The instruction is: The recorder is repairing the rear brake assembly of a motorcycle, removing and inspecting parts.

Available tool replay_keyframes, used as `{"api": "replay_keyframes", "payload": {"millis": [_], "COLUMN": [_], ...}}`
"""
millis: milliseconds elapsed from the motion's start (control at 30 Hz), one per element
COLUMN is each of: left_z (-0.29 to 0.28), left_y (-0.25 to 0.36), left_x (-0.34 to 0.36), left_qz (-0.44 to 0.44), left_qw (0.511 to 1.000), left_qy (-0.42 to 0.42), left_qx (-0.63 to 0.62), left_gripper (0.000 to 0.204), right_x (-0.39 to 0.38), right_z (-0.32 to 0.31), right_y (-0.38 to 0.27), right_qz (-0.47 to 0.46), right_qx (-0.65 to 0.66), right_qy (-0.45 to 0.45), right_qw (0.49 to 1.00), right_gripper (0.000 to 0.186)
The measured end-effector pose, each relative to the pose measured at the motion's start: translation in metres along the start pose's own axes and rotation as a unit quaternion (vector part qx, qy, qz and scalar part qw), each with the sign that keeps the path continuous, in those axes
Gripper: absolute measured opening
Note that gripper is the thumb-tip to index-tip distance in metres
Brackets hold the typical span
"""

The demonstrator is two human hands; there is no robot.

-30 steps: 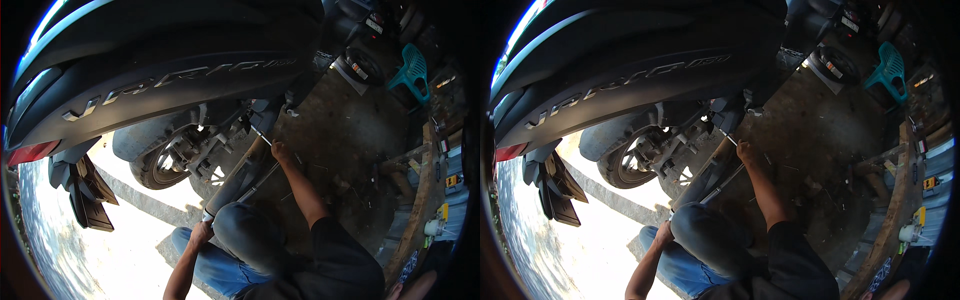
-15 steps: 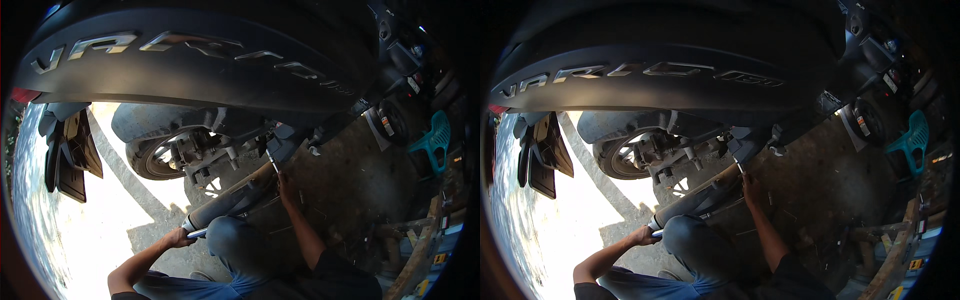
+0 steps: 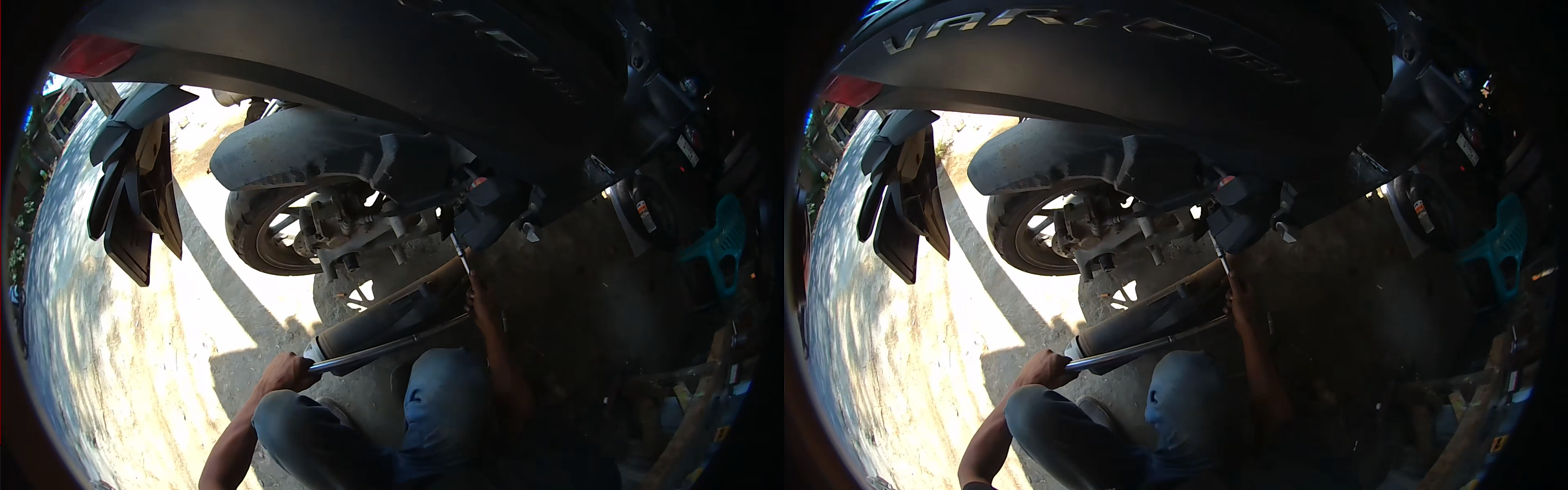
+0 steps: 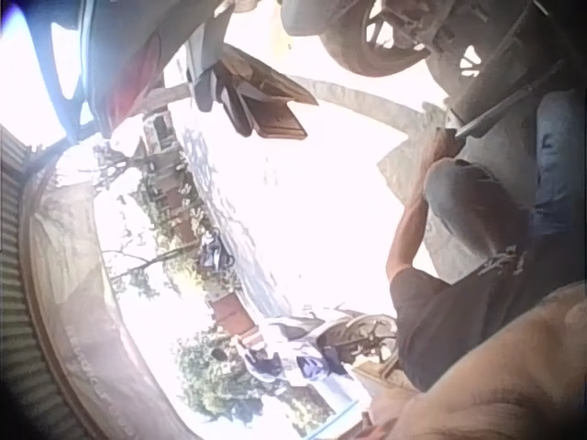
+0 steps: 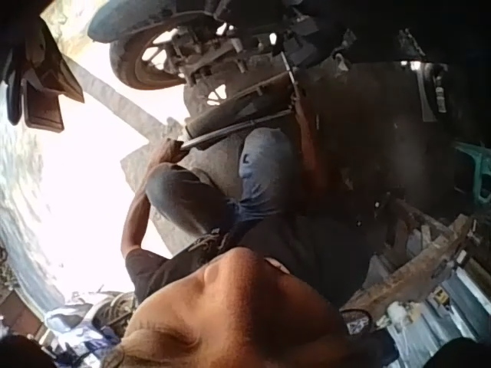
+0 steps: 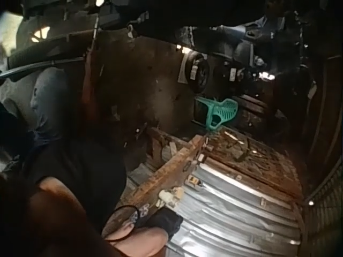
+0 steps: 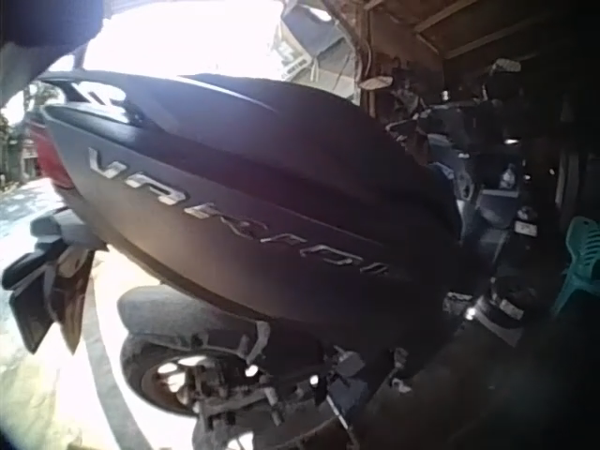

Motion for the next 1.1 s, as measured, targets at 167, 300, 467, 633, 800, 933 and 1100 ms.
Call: {"api": "replay_keyframes", "payload": {"millis": [167, 300, 467, 633, 800, 933, 1100], "left_z": [0.015, 0.013, 0.037, 0.073, 0.108, 0.116, 0.115], "left_y": [0.005, 0.007, -0.005, 0.0, -0.013, -0.018, -0.016], "left_x": [-0.013, -0.003, 0.003, 0.018, 0.023, 0.027, 0.024], "left_qz": [0.0, 0.011, 0.07, 0.047, 0.055, 0.044, 0.005], "left_qw": [0.999, 0.994, 0.981, 0.98, 0.974, 0.971, 0.975], "left_qy": [0.025, 0.063, 0.029, -0.049, -0.027, 0.005, -0.082], "left_qx": [-0.048, -0.091, -0.176, -0.188, -0.217, -0.235, -0.207], "left_gripper": [0.016, 0.019, 0.018, 0.026, 0.039, 0.043, 0.037], "right_x": [0.0, 0.009, 0.015, 0.013, 0.007, 0.011, 0.012], "right_z": [0.01, 0.004, 0.0, -0.014, 0.001, -0.006, -0.001], "right_y": [-0.007, 0.001, -0.006, -0.007, -0.022, -0.015, -0.01], "right_qz": [-0.014, 0.002, -0.037, -0.035, -0.041, -0.037, -0.016], "right_qx": [-0.025, -0.068, -0.159, -0.185, -0.215, -0.189, -0.083], "right_qy": [0.01, 0.009, 0.015, 0.033, 0.027, 0.018, -0.027], "right_qw": [1.0, 0.998, 0.987, 0.982, 0.975, 0.981, 0.996], "right_gripper": [0.037, 0.04, 0.053, 0.058, 0.06, 0.057, 0.052]}}
Point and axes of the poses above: each hand's wrist, its own x-axis towards the middle knuckle, its own z-axis out of the palm, y = z × x, the point moved 10 cm from there along x, towards the middle knuckle, and after that the axes turned 11 degrees about -z, right-handed, at the moved point
